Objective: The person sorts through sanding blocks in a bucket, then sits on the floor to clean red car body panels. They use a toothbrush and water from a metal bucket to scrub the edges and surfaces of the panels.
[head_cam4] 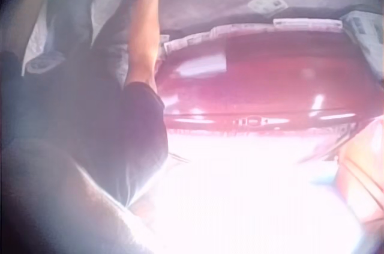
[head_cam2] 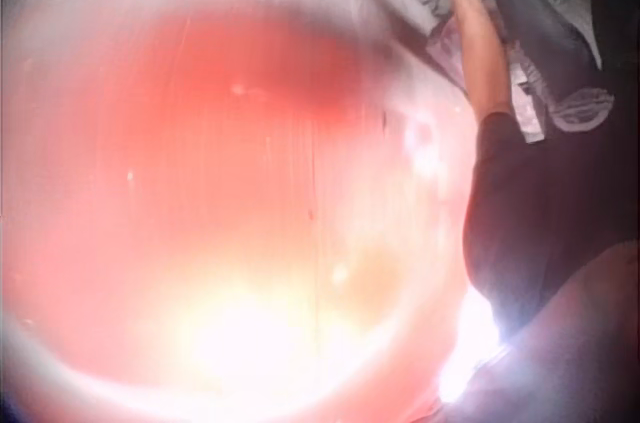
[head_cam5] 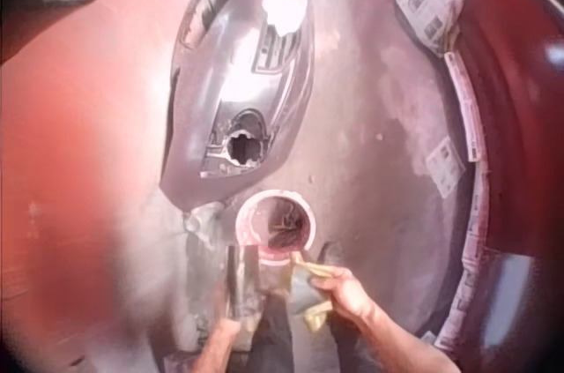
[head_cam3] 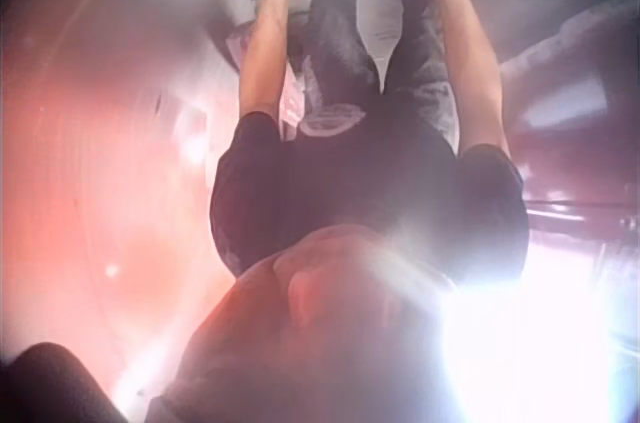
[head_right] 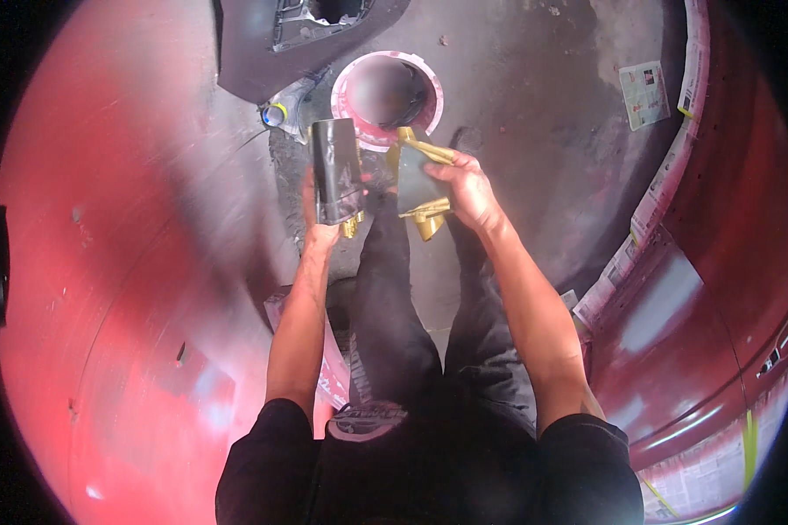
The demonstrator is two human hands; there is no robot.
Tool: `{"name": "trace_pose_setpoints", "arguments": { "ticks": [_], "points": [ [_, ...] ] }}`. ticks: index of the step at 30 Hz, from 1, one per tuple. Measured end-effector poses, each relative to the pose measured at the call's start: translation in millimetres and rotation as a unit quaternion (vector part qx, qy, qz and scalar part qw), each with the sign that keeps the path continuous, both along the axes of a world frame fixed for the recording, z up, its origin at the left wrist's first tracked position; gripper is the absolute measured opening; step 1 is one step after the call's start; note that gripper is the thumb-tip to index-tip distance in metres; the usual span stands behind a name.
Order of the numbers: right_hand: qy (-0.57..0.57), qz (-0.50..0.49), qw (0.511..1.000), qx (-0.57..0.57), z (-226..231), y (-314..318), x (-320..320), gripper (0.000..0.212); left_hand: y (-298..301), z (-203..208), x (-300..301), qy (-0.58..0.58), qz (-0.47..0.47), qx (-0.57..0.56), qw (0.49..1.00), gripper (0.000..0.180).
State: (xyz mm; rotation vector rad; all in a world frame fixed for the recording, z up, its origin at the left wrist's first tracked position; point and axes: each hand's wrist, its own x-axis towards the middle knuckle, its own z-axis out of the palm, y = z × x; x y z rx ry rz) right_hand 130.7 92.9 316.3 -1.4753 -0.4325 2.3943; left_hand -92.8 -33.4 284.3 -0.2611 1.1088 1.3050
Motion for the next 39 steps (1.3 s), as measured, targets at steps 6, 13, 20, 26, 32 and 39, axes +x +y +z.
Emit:
{"name": "trace_pose_setpoints", "arguments": {
  "ticks": [6,13,20,26,32,39],
  "points": [
    [-0.157,0.195,0.941,0.227,89.1,-20.5,-41.9,0.047,9.7,61.4,29.2,0.511,-0.198,-0.011,0.837,0.018],
    [-0.151,0.185,0.959,0.152,135.9,-21.4,-57.0,0.058,19.1,123.5,31.7,0.678,-0.191,0.013,0.709,0.029],
    [-0.134,0.189,0.917,0.324,173.2,-46.9,-70.2,0.067,8.7,166.1,20.8,0.672,-0.160,0.032,0.722,0.029],
    [-0.118,0.118,0.970,0.179,176.8,-44.9,-68.7,0.021,-27.5,143.2,-7.2,0.494,-0.059,-0.006,0.867,0.022],
    [-0.117,0.119,0.967,0.194,188.3,-31.3,-42.9,0.014,-30.2,194.4,-63.0,0.040,0.049,0.113,0.992,0.028],
    [-0.155,0.293,0.909,0.253,226.9,-20.9,-51.4,0.034,-12.5,197.7,-44.8,0.196,-0.179,0.115,0.957,0.026]
  ]
}}
